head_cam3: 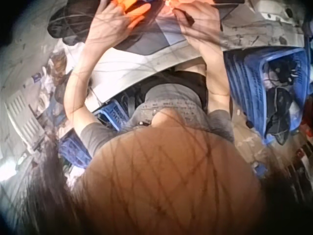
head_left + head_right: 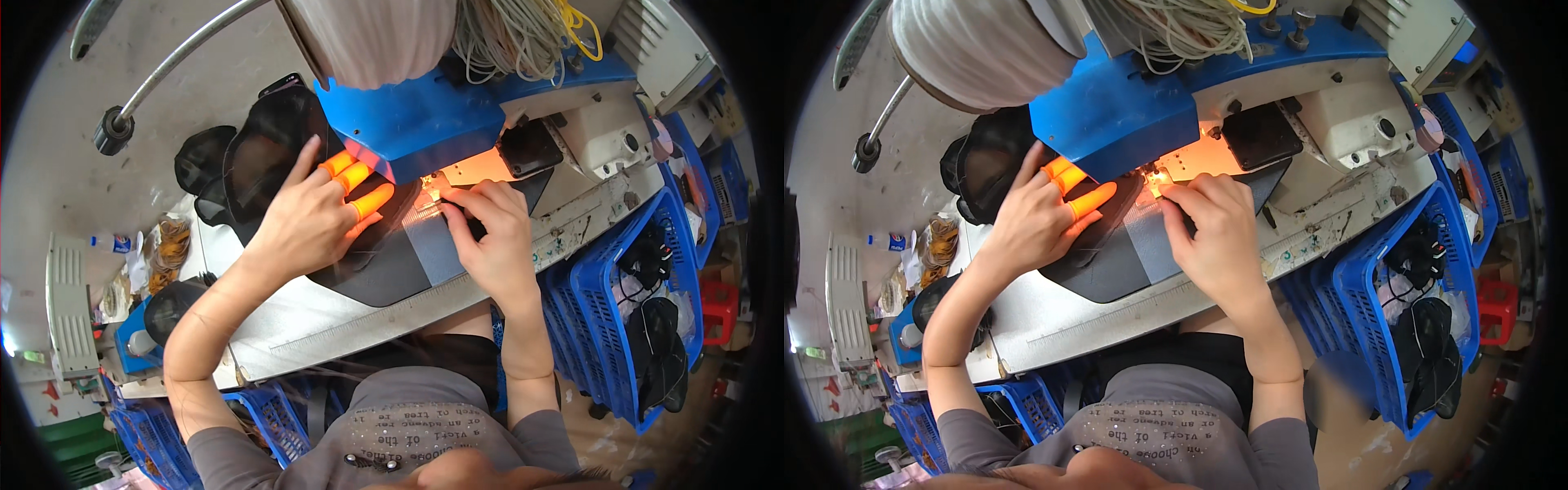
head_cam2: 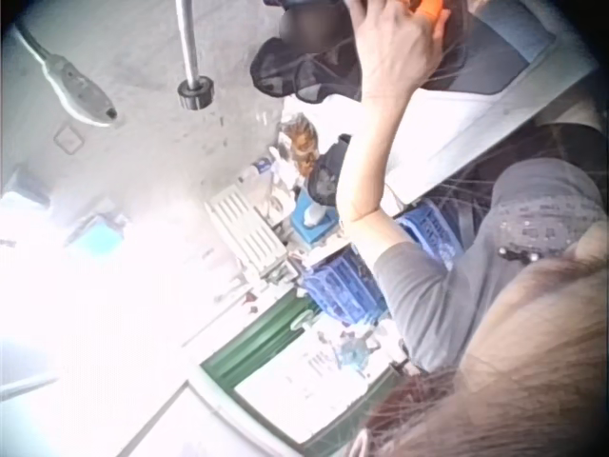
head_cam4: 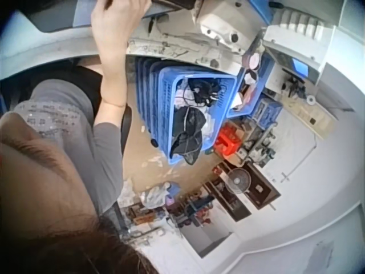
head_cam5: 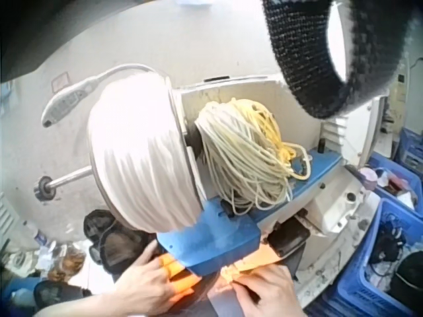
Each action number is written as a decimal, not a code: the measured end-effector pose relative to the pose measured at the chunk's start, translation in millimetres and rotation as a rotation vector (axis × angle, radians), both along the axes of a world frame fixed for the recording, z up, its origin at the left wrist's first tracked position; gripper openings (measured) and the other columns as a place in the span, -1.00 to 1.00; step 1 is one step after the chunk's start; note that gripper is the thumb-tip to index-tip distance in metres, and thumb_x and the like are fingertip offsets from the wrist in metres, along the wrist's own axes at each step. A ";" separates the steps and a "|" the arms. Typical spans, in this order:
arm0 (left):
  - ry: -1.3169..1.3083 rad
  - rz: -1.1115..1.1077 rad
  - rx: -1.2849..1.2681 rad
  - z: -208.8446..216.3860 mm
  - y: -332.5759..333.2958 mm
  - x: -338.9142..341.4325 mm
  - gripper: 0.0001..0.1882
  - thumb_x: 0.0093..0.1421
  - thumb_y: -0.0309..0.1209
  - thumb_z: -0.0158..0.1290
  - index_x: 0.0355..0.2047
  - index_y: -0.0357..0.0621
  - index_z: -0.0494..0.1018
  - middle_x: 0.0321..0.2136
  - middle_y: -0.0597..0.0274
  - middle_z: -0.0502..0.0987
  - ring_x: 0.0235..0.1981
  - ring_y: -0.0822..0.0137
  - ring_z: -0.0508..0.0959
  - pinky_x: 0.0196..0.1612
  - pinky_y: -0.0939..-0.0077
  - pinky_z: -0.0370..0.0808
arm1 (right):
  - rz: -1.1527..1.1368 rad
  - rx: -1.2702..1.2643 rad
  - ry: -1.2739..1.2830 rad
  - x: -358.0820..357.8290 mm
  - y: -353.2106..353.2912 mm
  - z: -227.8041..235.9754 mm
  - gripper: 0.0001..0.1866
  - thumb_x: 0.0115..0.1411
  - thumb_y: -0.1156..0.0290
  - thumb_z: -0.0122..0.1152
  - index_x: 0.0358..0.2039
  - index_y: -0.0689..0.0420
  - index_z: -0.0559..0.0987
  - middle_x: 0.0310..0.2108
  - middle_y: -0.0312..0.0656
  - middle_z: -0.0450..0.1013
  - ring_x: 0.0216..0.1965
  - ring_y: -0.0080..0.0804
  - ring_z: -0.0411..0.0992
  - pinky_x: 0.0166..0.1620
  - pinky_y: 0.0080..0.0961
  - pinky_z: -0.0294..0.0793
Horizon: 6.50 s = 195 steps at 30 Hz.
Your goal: The person sews black fabric masks using a sewing machine, repeatedly feeding the fabric through the needle area and guiding it with both hands. They handle multiple mask pieces, aligning them under the machine and occasionally adjusting the fabric or machine components.
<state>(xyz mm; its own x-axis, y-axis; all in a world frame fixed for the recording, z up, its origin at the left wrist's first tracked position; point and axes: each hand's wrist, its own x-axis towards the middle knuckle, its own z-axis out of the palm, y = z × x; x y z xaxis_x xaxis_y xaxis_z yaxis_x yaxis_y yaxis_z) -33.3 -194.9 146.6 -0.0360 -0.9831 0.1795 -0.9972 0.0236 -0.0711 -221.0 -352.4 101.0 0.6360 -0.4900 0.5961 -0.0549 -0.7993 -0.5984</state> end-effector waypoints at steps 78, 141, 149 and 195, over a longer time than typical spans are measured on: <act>-0.188 0.035 0.070 10.0 -8.0 -7.1 -0.55 0.21 -0.16 0.12 0.10 0.06 0.52 -0.22 0.23 0.58 -0.30 0.18 0.45 -0.18 0.38 0.42 | 0.201 -0.039 -0.199 -16.7 -6.1 -19.5 -0.79 -0.18 0.66 0.32 -0.45 0.14 0.65 -0.56 -0.30 0.38 -0.48 -0.32 0.37 -0.40 -0.42 0.36; -0.354 0.493 -0.540 -17.8 201.0 -4.4 -0.39 -0.23 -0.65 0.10 -0.04 -0.10 0.51 -0.09 0.17 0.52 -0.01 0.07 0.51 0.09 0.15 0.38 | 0.148 0.023 -0.172 -19.3 -0.7 -12.2 -0.81 -0.10 0.74 0.30 -0.44 0.20 0.66 -0.56 -0.21 0.42 -0.48 -0.28 0.37 -0.41 -0.40 0.34; -0.138 0.985 0.027 -53.9 294.8 8.3 -0.34 -0.06 -0.67 0.03 0.14 -0.10 0.42 0.21 -0.05 0.35 0.21 -0.11 0.34 0.24 0.05 0.29 | 0.129 -0.020 -0.132 -17.7 1.4 -15.1 -0.79 -0.11 0.75 0.28 -0.42 0.21 0.66 -0.56 -0.22 0.40 -0.49 -0.30 0.35 -0.42 -0.41 0.33; 0.224 0.095 -0.179 -19.0 11.2 -62.7 -0.53 0.17 -0.29 0.14 0.06 -0.27 0.47 0.13 -0.01 0.45 0.04 0.02 0.45 0.05 0.20 0.33 | -0.007 0.028 0.140 -0.3 21.9 3.3 -0.77 0.03 0.43 0.38 -0.25 0.14 0.66 -0.35 -0.26 0.47 -0.24 -0.26 0.41 -0.10 -0.28 0.27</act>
